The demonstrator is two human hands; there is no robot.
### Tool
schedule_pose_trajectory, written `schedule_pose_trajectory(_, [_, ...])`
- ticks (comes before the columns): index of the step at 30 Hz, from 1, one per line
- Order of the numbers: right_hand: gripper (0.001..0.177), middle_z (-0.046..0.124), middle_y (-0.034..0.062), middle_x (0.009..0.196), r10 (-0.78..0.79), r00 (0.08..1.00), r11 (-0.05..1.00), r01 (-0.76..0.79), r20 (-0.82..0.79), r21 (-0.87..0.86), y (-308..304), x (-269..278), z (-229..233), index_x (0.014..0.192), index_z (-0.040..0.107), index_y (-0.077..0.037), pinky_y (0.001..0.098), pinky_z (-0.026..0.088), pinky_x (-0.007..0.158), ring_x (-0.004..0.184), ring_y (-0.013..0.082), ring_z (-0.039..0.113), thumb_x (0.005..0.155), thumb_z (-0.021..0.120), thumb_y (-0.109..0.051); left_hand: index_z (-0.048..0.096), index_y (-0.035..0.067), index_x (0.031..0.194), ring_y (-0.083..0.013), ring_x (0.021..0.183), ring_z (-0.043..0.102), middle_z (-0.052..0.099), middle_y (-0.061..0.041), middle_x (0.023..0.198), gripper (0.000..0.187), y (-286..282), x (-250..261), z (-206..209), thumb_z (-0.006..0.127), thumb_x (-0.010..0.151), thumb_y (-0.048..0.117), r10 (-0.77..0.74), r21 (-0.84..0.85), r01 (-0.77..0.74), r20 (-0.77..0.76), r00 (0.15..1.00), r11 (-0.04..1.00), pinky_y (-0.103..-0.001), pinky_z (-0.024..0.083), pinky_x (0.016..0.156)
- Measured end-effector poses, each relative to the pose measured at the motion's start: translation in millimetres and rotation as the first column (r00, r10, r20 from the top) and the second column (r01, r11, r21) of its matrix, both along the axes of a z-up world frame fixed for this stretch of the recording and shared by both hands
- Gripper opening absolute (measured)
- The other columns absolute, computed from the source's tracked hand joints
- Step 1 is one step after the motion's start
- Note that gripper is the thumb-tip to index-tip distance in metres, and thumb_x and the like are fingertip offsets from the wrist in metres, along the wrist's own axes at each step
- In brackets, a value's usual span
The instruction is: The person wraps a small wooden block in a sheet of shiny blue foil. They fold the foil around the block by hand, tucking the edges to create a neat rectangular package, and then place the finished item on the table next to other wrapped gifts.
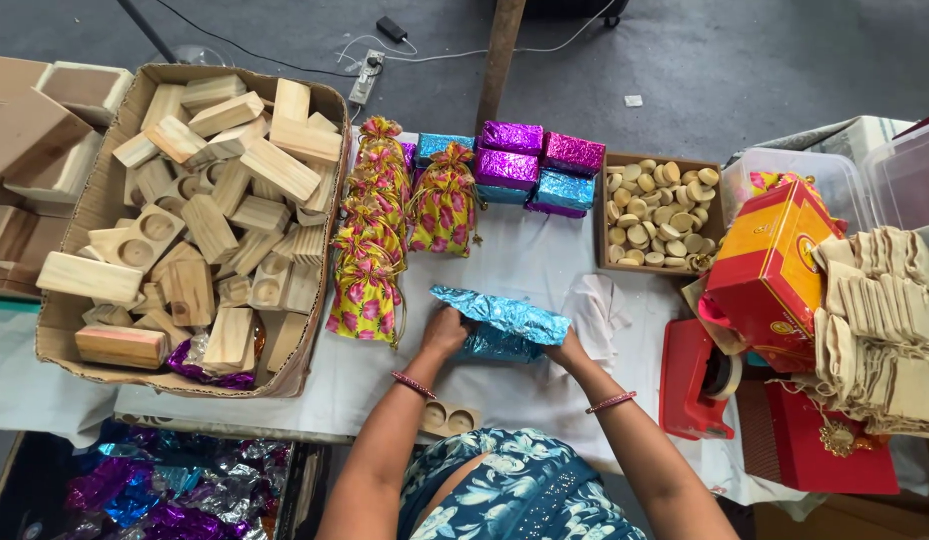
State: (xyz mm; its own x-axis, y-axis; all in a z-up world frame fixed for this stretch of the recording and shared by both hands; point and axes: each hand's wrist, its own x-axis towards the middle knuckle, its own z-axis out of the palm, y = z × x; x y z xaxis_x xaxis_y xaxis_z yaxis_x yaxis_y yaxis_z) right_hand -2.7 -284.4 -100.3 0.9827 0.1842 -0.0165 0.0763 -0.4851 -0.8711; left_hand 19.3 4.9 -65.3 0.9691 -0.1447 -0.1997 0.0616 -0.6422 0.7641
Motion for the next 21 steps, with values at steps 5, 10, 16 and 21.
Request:
schedule_pose_trajectory(5, [0.018,0.074,0.0031,0.092,-0.097,0.944,0.966,0.166,-0.316,0.197,-8,-14,19,0.104,0.073,0.002,0.0306,0.055,0.071,0.083,0.0087,0.061,0.088,0.067,-0.003,0.065,0.013,0.130,-0.0322,0.123,0.062,0.067,-0.012,0.133,0.051,-4,-3,-26,0.054,0.093,0.048,0.099,-0.105,-0.107,-0.080,0.992,0.989,-0.041,0.048,0.102])
schedule_pose_trajectory(10, [0.017,0.075,0.0054,0.088,-0.139,0.961,0.982,0.165,-0.241,0.089,-15,-12,33,0.101,0.073,0.001,0.0307,0.055,0.067,0.080,0.0085,0.062,0.086,0.064,0.002,0.066,0.013,0.127,-0.0316,0.123,0.063,0.067,-0.012,0.134,0.053,-10,8,-11,0.050,0.094,0.050,0.103,0.011,-0.102,-0.152,0.983,0.995,-0.041,0.049,0.102])
schedule_pose_trajectory(16, [0.015,0.074,0.0136,0.086,-0.113,0.992,0.932,0.126,0.058,-0.340,-36,-8,50,0.091,0.074,-0.003,0.0398,0.057,0.072,0.081,0.0262,0.070,0.075,0.072,-0.003,0.072,0.010,0.119,-0.0338,0.115,0.069,0.074,-0.016,0.125,0.050,-13,14,31,0.053,0.093,0.048,0.064,0.081,-0.045,-0.249,0.966,0.996,-0.043,0.053,0.098])
schedule_pose_trajectory(21, [0.015,0.072,0.0123,0.095,-0.090,0.987,0.859,0.144,0.131,-0.492,-16,-42,130,0.089,0.077,-0.009,0.0461,0.055,0.075,0.088,0.0369,0.069,0.078,0.072,-0.019,0.070,0.011,0.121,-0.0376,0.115,0.064,0.068,-0.017,0.126,0.053,-14,21,2,0.056,0.090,0.052,0.065,0.120,-0.041,-0.200,0.978,0.992,-0.046,0.050,0.096])
